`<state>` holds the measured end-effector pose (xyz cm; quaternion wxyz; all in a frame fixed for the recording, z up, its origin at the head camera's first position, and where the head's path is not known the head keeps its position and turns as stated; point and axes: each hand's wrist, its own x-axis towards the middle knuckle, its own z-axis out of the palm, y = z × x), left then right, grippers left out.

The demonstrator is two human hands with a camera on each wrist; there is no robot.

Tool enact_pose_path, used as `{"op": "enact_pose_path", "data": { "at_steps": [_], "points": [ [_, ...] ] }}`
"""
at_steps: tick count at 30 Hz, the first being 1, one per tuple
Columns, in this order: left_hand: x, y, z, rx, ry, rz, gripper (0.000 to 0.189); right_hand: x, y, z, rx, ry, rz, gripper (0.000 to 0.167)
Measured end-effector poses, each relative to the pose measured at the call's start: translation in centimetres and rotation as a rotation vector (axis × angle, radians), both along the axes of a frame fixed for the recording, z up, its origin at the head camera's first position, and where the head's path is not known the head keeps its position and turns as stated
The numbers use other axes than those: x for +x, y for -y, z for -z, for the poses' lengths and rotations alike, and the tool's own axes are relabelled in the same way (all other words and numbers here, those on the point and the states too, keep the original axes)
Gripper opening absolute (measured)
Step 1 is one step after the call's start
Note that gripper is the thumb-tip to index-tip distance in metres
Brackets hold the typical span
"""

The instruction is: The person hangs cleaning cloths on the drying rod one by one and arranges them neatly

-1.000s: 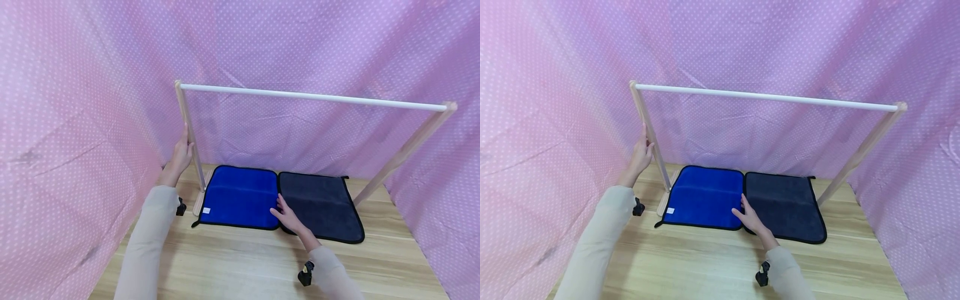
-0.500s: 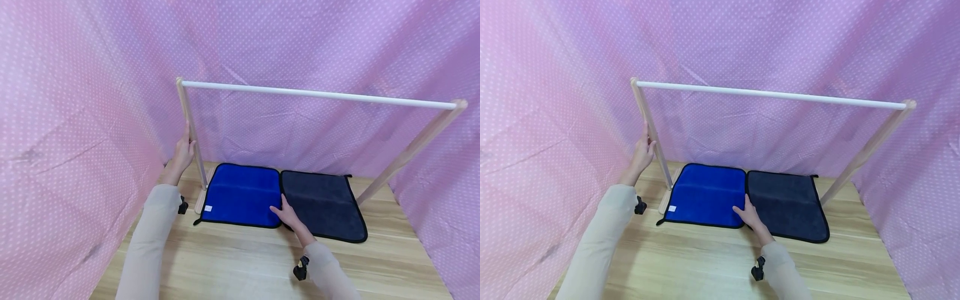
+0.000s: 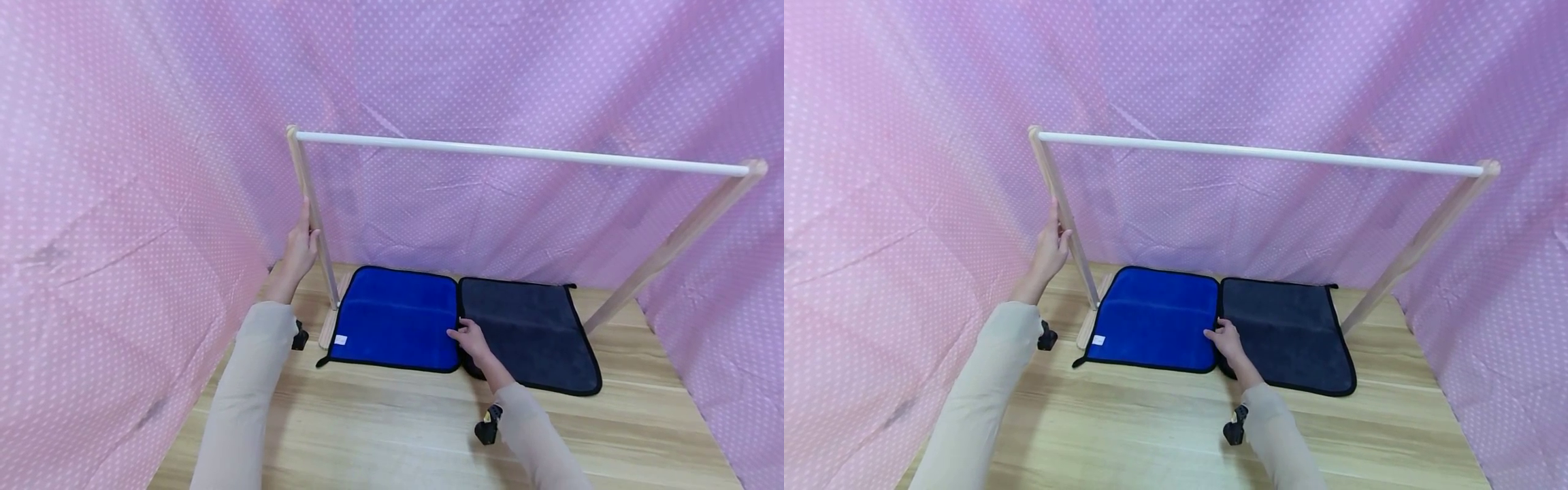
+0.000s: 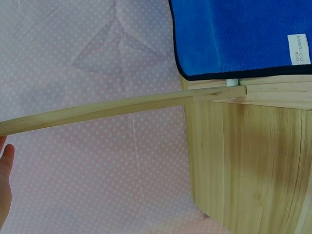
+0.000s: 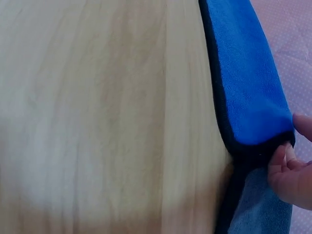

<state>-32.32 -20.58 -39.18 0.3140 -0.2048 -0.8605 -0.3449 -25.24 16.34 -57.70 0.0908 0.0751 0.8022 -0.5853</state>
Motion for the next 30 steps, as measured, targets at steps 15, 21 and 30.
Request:
{"op": "enact_pose_path", "data": {
  "at_steps": [15, 21, 30],
  "points": [
    [0.2, -0.3, -0.6, 0.001, 0.059, 0.012, 0.062, -1.2, 1.0, -3.9, -0.175, 0.043, -0.160, 0.012],
    [0.2, -0.2, -0.7, -0.020, 0.057, 0.014, 0.062, -1.8, 1.4, -7.1, -0.117, -0.042, -0.349, 0.047],
    [0.3, 0.0, -0.5, 0.005, 0.059, 0.003, 0.062, -1.6, 2.3, -13.1, -0.004, -0.225, -0.541, 0.052]
  ]
}}
